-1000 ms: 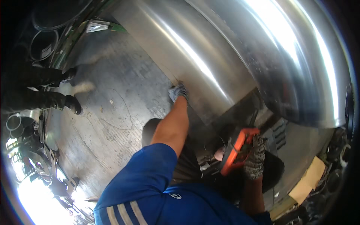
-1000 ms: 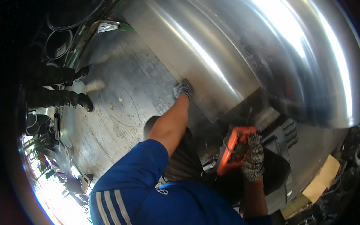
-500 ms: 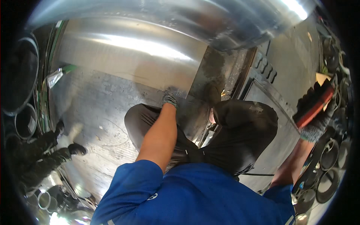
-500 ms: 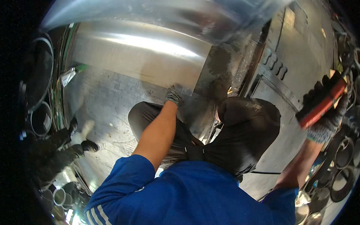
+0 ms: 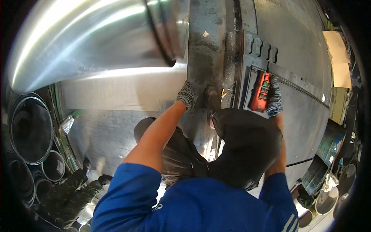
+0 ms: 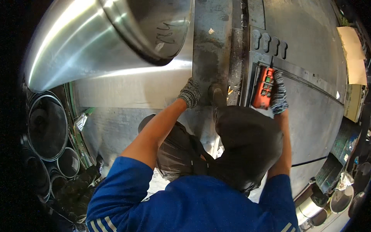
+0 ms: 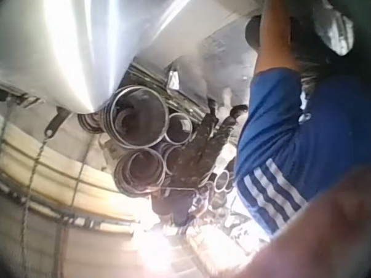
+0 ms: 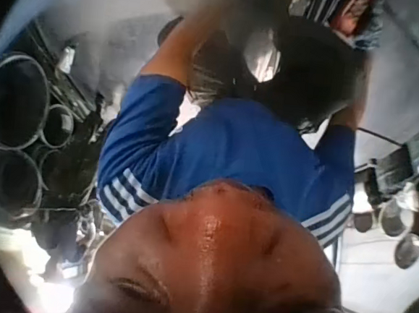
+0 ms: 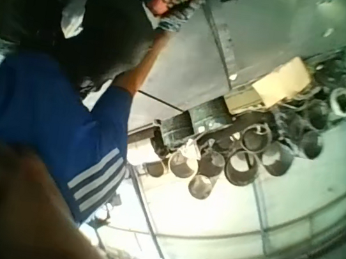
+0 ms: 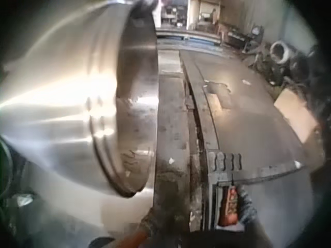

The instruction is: The person operates a remote control to maneuver a large metal cylinder suspended by chains. They then assist a coworker in manually guiding and positioning the cylinder on the workshop floor.

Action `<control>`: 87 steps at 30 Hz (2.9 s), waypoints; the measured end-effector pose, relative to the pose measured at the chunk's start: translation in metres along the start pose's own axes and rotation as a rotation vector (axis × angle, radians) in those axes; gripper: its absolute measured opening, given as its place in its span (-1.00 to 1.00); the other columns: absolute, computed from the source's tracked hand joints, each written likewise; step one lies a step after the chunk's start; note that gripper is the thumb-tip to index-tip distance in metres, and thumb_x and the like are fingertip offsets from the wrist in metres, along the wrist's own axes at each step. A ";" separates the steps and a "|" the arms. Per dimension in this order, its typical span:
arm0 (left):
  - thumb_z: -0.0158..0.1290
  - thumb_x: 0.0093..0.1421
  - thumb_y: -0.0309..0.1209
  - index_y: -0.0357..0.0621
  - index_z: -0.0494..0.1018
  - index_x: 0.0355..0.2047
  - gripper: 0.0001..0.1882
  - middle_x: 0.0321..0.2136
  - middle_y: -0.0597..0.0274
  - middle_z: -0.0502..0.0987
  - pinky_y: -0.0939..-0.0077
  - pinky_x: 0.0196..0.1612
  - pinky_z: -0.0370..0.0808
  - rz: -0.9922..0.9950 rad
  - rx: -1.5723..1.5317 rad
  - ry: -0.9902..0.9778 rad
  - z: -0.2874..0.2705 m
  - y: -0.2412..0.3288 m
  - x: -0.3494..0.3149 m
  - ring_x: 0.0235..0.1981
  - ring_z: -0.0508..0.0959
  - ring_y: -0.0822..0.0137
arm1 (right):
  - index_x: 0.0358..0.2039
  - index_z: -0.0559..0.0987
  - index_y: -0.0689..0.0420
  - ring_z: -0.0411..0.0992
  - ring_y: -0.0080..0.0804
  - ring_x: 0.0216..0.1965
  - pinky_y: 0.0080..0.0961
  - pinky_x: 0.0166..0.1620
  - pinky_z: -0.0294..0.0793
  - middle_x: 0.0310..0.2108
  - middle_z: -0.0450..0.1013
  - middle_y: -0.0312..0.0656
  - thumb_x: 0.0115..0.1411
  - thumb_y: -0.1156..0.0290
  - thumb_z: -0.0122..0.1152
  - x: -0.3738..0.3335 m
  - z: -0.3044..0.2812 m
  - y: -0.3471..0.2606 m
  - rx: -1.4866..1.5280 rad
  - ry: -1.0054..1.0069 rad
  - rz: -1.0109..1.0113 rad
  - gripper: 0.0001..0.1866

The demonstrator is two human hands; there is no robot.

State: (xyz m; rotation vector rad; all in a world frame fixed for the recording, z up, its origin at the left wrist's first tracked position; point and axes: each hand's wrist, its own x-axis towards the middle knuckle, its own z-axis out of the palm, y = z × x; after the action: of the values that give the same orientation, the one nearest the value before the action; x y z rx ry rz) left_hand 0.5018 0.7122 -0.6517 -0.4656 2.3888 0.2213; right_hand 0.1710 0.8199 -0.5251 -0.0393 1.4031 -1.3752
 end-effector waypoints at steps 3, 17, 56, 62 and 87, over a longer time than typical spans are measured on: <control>-0.16 0.24 -0.30 -0.30 0.28 0.21 -0.45 0.24 -0.18 0.25 -0.02 0.37 -0.04 0.024 0.075 0.025 0.013 -0.027 0.026 0.28 0.19 -0.17 | -0.13 0.57 0.01 0.53 -0.46 -0.34 -0.40 -0.26 0.58 -0.31 0.56 -0.32 0.20 -0.11 0.16 0.019 0.010 0.029 0.150 0.069 -0.029 -0.54; -0.22 0.29 -0.25 -0.21 0.36 0.17 -0.49 0.23 -0.02 0.31 -0.01 0.38 -0.10 0.229 0.216 -0.054 0.068 -0.030 0.095 0.29 0.24 0.06 | -0.10 0.58 0.00 0.51 -0.46 -0.35 -0.42 -0.23 0.55 -0.31 0.56 -0.31 0.15 -0.18 0.17 -0.005 0.034 0.011 0.018 0.082 0.122 -0.47; 0.14 0.14 -0.15 -0.14 0.03 0.33 -0.17 0.31 0.02 0.14 0.37 0.35 0.10 -0.749 -1.048 -0.061 0.195 0.008 -0.053 0.32 0.15 0.17 | -0.22 0.55 -0.12 0.45 -0.53 -0.51 -0.49 -0.43 0.49 -0.47 0.50 -0.38 0.17 -0.24 0.06 0.054 0.078 0.078 -0.316 -0.041 0.139 -0.53; 0.16 0.14 -0.30 -0.11 0.01 0.34 -0.17 0.31 0.16 0.15 0.45 0.36 0.07 -0.939 -1.615 -0.006 0.209 0.019 -0.038 0.32 0.12 0.27 | -0.24 0.56 -0.12 0.42 -0.52 -0.52 -0.45 -0.42 0.47 -0.46 0.49 -0.37 0.16 -0.24 0.07 0.037 0.103 0.075 -0.299 0.033 0.193 -0.54; 0.18 -0.01 0.15 -0.09 0.08 0.32 0.01 0.30 -0.16 0.11 0.19 0.33 0.12 -1.664 -2.157 0.490 0.222 -0.017 -0.040 0.30 0.17 -0.06 | -0.03 0.52 -0.03 0.49 -0.51 -0.34 -0.46 -0.24 0.51 -0.27 0.52 -0.34 0.28 -0.09 0.02 0.011 0.127 0.060 -0.502 -0.126 0.014 -0.55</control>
State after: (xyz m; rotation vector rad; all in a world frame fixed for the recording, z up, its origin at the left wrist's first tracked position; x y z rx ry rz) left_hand 0.6689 0.7693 -0.7932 -3.0429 0.2110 1.7362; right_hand 0.2901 0.7460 -0.5374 -0.4359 1.6043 -0.9617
